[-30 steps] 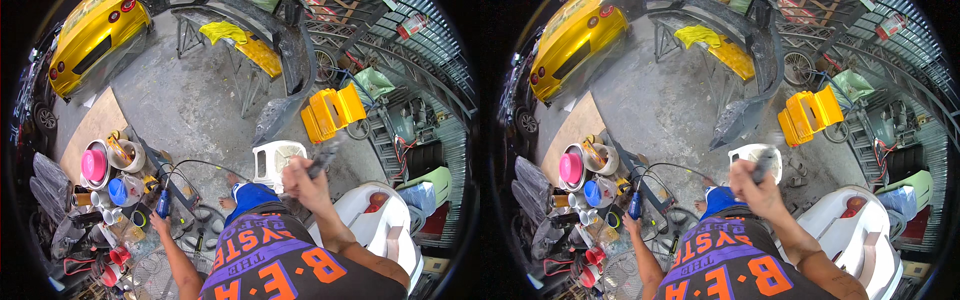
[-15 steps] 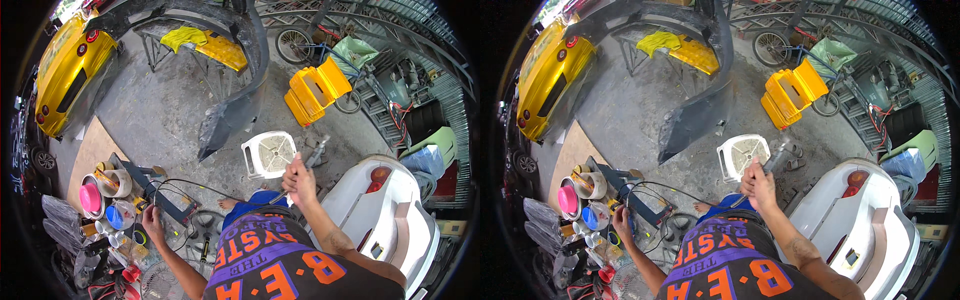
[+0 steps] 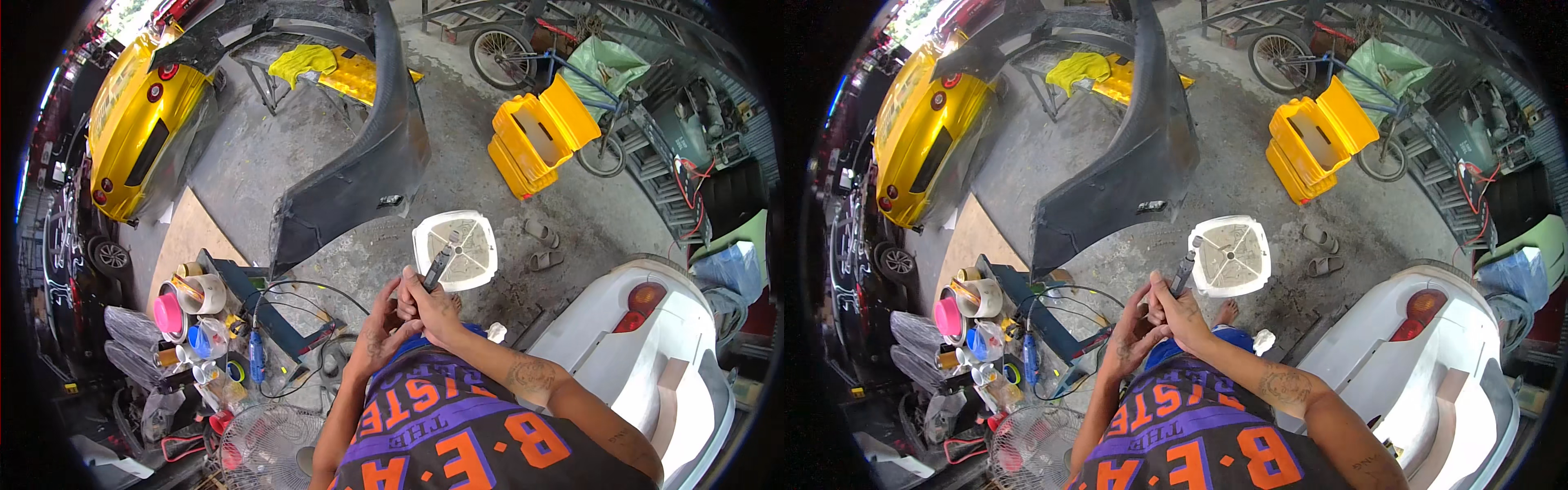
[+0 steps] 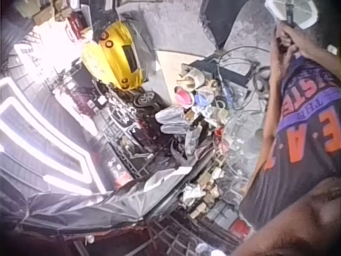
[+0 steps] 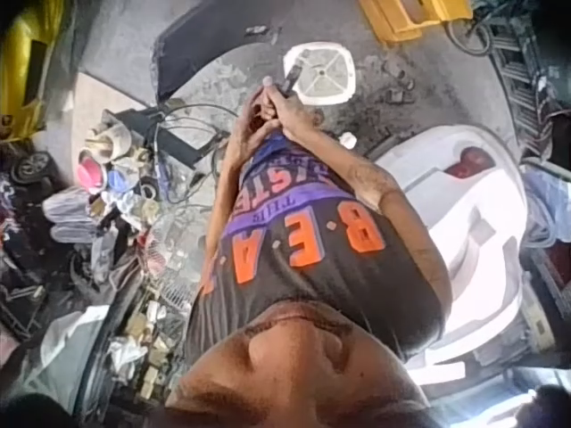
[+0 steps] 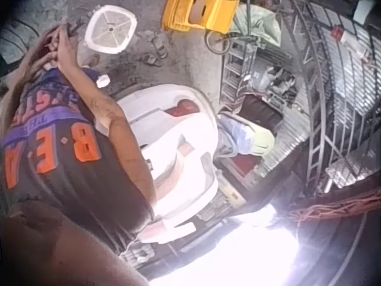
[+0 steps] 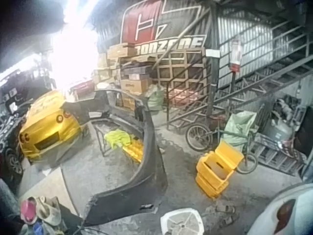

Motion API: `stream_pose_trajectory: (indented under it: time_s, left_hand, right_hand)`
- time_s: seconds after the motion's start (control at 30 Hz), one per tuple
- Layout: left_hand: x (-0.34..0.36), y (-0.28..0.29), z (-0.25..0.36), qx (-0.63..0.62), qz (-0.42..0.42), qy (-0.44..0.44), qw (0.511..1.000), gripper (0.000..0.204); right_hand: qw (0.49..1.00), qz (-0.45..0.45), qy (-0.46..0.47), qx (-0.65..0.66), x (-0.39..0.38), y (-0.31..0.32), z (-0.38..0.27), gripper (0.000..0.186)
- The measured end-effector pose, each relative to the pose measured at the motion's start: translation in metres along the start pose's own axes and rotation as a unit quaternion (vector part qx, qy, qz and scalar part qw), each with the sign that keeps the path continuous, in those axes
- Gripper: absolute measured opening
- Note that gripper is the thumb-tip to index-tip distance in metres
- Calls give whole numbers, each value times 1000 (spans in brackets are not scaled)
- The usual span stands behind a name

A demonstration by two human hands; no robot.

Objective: The recorder uses a rotary tool and a plastic welding/soldering iron to repair a hole or crack in a car bumper.

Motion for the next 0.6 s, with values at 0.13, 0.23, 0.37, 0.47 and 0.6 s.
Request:
stream_pose_trajectory:
  time_s: [0.13,0.23,0.37,0.47,0.6]
  left_hand:
    - [9,-13,-8,73,43,-7,996,79]
    - [11,-21,-2,135,58,4,989,77]
    - [17,-33,6,192,92,-11,977,63]
    - [21,-37,4,177,86,18,980,41]
    - [33,-35,-15,140,-5,-9,990,26]
  right_hand:
    - [996,17,71,-44,6,26,3,40]
    - [981,6,118,-151,2,35,-8,39]
    - [987,14,61,-145,2,41,-20,33]
    - [978,-8,63,-200,2,40,-29,40]
    - [961,-35,32,-273,10,39,-36,48]
Point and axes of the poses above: each hand's wrist, its own x-axis towards the middle knuckle, its own y-axis out of the back of the hand, z = x × y, the point moved 5 cm from there along x, towards the middle knuckle, and after that the axes turned 14 degrees about x, right-handed, at the moved point
